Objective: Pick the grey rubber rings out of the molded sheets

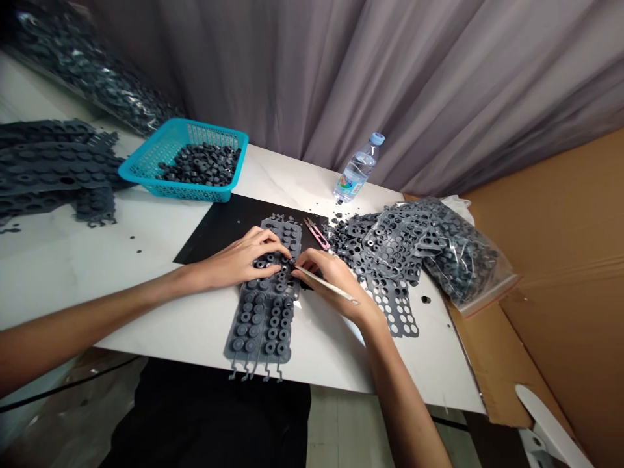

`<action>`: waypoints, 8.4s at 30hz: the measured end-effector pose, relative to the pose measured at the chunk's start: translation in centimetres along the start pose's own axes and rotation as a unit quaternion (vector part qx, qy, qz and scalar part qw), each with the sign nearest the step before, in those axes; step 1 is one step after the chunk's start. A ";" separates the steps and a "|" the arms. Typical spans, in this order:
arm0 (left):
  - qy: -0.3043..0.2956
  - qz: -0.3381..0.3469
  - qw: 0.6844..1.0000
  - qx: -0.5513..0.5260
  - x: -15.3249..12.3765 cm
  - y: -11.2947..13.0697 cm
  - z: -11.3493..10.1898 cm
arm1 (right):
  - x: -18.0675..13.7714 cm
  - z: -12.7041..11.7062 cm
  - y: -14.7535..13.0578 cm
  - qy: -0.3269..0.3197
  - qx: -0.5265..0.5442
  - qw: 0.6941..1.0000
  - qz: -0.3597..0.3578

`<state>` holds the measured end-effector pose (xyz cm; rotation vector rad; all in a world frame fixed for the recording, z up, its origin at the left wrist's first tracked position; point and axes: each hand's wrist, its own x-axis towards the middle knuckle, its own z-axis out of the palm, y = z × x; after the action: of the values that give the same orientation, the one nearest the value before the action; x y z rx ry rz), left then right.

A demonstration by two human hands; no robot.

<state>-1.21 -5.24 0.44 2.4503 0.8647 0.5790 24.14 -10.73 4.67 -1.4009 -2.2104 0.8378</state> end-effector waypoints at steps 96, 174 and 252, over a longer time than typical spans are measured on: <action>-0.020 0.042 0.997 0.067 -0.2 -0.2 0.2 | 0.0 0.8 -0.1 0.019 -0.148 0.987 -0.052; -0.010 0.063 0.992 0.106 -0.4 -0.4 0.6 | -0.4 0.3 0.0 0.011 -0.095 0.995 -0.034; -0.020 0.055 0.990 0.129 -0.4 0.1 0.5 | 0.4 2.0 0.8 0.061 -0.202 0.977 -0.042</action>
<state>-1.22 -5.76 0.00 2.7474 0.8380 0.4809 23.24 -10.66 2.65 -1.4732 -2.4128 0.2690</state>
